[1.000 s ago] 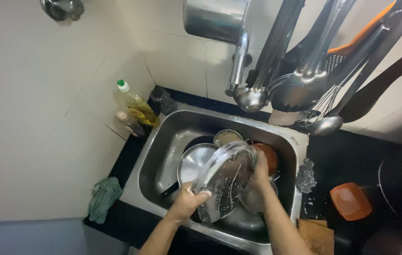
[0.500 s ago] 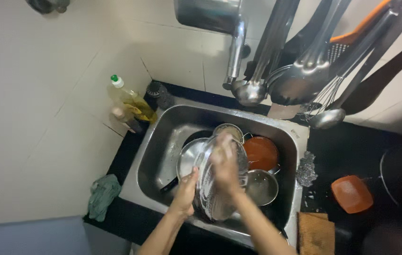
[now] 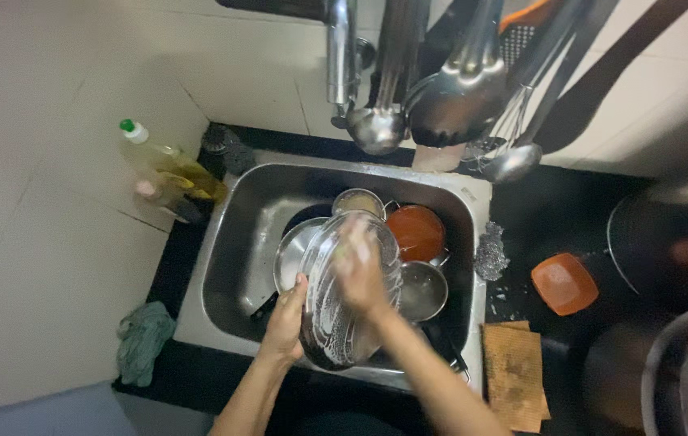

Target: The person washes a large metal lid and a pot in a kitchen sink, scrubbing them with a sponge and rinsing them under running tap water, turning the lid over to clean both sides. The person then continues scrubbing the lid and handles other dishes in the sink.

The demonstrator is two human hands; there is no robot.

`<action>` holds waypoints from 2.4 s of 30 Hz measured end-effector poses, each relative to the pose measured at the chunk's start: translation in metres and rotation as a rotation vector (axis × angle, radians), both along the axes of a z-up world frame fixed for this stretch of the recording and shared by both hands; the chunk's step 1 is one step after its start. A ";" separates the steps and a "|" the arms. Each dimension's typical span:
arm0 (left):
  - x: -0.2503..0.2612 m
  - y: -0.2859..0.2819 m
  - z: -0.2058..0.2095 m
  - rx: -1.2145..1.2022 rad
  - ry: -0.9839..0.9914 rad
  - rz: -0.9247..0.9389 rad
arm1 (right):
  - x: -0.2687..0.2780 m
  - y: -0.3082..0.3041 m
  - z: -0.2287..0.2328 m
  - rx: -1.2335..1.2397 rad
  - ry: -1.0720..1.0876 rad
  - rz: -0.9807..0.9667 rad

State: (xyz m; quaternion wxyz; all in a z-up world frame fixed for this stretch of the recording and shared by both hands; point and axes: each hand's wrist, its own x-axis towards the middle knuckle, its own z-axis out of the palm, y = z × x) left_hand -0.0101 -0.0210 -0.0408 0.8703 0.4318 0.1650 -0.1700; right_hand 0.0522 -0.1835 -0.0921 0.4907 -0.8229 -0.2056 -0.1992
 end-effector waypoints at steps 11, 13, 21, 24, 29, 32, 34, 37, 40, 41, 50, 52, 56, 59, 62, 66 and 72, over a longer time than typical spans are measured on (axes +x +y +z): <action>-0.003 0.026 -0.013 0.216 -0.092 -0.018 | -0.048 -0.214 -0.031 -0.114 0.377 -0.732; -0.003 0.026 -0.024 0.402 -0.099 -0.036 | -0.064 -0.235 -0.041 -0.242 0.439 -0.738; 0.005 0.015 0.006 0.635 -0.372 -0.168 | -0.068 -0.194 0.007 -0.475 0.203 -0.617; 0.014 0.006 0.037 1.039 -0.040 -0.514 | -0.044 -0.144 0.053 -0.223 0.259 -0.320; 0.028 0.017 0.062 0.999 -0.385 -0.485 | -0.002 -0.075 0.111 -0.207 0.156 0.231; 0.042 0.032 0.063 1.056 -0.472 -0.563 | 0.018 -0.058 0.128 -0.253 0.521 0.359; 0.059 0.042 0.065 1.101 -0.503 -0.577 | 0.027 -0.050 0.133 -0.142 0.746 0.464; 0.102 0.045 0.079 1.281 -0.524 -0.450 | 0.038 -0.040 0.136 -0.234 0.613 0.447; 0.156 0.035 0.098 1.434 -0.608 -0.244 | 0.049 -0.027 0.136 -0.342 0.653 0.404; 0.177 0.028 0.105 1.466 -0.657 -0.215 | 0.053 -0.023 0.137 -0.366 0.636 0.393; 0.275 -0.005 0.132 1.679 -0.944 -0.192 | 0.086 -0.002 0.140 -0.384 0.720 0.345; 0.280 -0.007 0.131 1.645 -0.939 -0.232 | 0.093 -0.001 0.141 -0.432 0.791 0.309; 0.287 -0.008 0.125 1.738 -0.907 -0.329 | 0.101 0.002 0.146 -0.385 0.787 0.298; 0.293 -0.006 0.119 1.658 -0.997 -0.207 | 0.106 0.003 0.148 -0.405 0.837 0.265; 0.299 0.000 0.115 1.502 -0.952 -0.273 | 0.114 0.003 0.147 -0.475 0.817 0.262; 0.297 0.003 0.109 1.476 -0.856 -0.326 | 0.124 0.000 0.138 -0.531 0.679 0.277; 0.298 0.005 0.108 1.426 -0.835 -0.311 | 0.136 0.002 0.131 -0.576 0.669 0.296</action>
